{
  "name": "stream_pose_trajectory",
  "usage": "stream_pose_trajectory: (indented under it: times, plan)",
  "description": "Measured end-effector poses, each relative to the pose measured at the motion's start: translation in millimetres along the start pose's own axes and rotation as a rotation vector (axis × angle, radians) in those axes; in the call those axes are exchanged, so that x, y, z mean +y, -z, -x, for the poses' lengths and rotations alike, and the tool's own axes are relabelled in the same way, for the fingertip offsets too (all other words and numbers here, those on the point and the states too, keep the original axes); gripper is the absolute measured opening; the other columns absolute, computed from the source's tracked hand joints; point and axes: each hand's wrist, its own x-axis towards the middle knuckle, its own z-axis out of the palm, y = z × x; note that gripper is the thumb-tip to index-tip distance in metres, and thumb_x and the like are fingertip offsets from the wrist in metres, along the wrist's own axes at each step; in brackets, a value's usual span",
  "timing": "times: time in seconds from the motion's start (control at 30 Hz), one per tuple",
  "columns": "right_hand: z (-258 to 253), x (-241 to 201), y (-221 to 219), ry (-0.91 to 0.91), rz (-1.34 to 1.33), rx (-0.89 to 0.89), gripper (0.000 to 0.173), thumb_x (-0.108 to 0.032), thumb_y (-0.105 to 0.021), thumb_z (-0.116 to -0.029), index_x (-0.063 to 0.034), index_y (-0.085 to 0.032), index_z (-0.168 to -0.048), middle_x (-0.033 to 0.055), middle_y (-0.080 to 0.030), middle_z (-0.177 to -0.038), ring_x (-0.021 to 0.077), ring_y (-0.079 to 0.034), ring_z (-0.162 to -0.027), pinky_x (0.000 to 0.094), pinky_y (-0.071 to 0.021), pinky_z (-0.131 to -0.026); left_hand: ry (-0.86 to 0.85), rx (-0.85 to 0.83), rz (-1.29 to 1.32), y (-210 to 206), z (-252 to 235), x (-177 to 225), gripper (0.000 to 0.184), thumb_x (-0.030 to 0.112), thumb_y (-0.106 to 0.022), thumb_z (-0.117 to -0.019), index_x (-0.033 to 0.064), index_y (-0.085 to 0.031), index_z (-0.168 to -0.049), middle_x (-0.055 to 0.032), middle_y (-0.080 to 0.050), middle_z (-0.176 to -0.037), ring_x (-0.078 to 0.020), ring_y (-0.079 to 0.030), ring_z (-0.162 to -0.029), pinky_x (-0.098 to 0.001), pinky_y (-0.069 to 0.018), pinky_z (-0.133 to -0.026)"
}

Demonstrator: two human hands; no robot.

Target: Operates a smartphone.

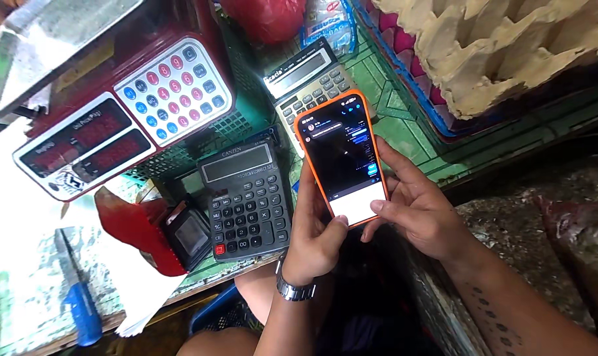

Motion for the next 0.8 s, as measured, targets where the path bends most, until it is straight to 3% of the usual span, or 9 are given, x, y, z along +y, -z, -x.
stream_pose_trajectory:
  times: [0.17, 0.3, 0.47, 0.53, 0.7, 0.8]
  plan:
    - [0.6, -1.8, 0.6, -0.004, 0.042, -0.036, 0.092, 0.013, -0.05, -0.0891, -0.028, -0.018, -0.165, 0.0161, -0.058, -0.138, 0.0295, -0.074, -0.093, 0.0407, -0.0671, -0.065, -0.003, -0.001, -0.023, 0.0, -0.5, 0.2, 0.09, -0.011, -0.05, -0.0829, 0.0139, -0.015, -0.163, -0.014, -0.054, -0.144, -0.0242, -0.062, -0.124, -0.0432, -0.0562, -0.101]
    - [1.0, -1.4, -0.2, -0.009, 0.06, -0.022, 0.094, 0.014, -0.05, -0.0886, -0.0299, -0.018, -0.165, 0.0153, -0.06, -0.137, 0.0282, -0.074, -0.089, 0.0393, -0.0667, -0.065, -0.009, 0.006, -0.05, -1.1, -1.6, 1.1, 0.093, -0.012, -0.056, -0.0832, 0.0123, -0.014, -0.163, -0.0148, -0.054, -0.143, -0.0253, -0.062, -0.124, -0.0434, -0.057, -0.101]
    - [-0.4, -1.1, -2.6, 0.002, 0.042, 0.024, 0.072, 0.002, -0.046, -0.102, -0.0271, -0.025, -0.164, 0.017, -0.061, -0.133, 0.0305, -0.074, -0.092, 0.0415, -0.0668, -0.061, 0.0, 0.01, -0.041, -1.7, -1.0, 0.8, 0.093, -0.011, -0.055, -0.0838, 0.0133, -0.014, -0.163, -0.0153, -0.053, -0.144, -0.0268, -0.061, -0.125, -0.0443, -0.057, -0.101]
    - [-0.2, -1.4, -4.2, -0.006, 0.063, 0.046, 0.071, 0.002, -0.049, -0.1032, -0.0281, -0.026, -0.164, 0.016, -0.061, -0.134, 0.0307, -0.075, -0.091, 0.0415, -0.0669, -0.059, -0.001, 0.002, -0.021, -1.1, -0.5, 0.4, 0.093, -0.01, -0.054, -0.0833, 0.0134, -0.013, -0.163, -0.0153, -0.053, -0.144, -0.0262, -0.061, -0.125, -0.0443, -0.0564, -0.101]
    - [0.9, -0.7, 0.7, -0.006, 0.059, -0.033, 0.091, 0.009, -0.055, -0.0906, -0.0299, -0.019, -0.165, 0.0158, -0.059, -0.138, 0.0292, -0.074, -0.091, 0.0393, -0.0669, -0.066, -0.001, 0.008, -0.027, -0.3, 0.7, 0.1, 0.093, -0.01, -0.052, -0.0822, 0.0141, -0.014, -0.163, -0.0141, -0.053, -0.145, -0.0247, -0.061, -0.125, -0.0435, -0.0558, -0.102]
    - [0.8, -1.7, 0.5, -0.015, 0.065, -0.031, 0.096, 0.016, -0.053, -0.0883, -0.0301, -0.018, -0.165, 0.0155, -0.058, -0.14, 0.0306, -0.074, -0.093, 0.0407, -0.0673, -0.066, -0.005, 0.008, -0.031, -0.5, 0.6, 0.0, 0.093, -0.01, -0.052, -0.0824, 0.0142, -0.013, -0.163, -0.0132, -0.053, -0.145, -0.0236, -0.061, -0.125, -0.0429, -0.056, -0.102]
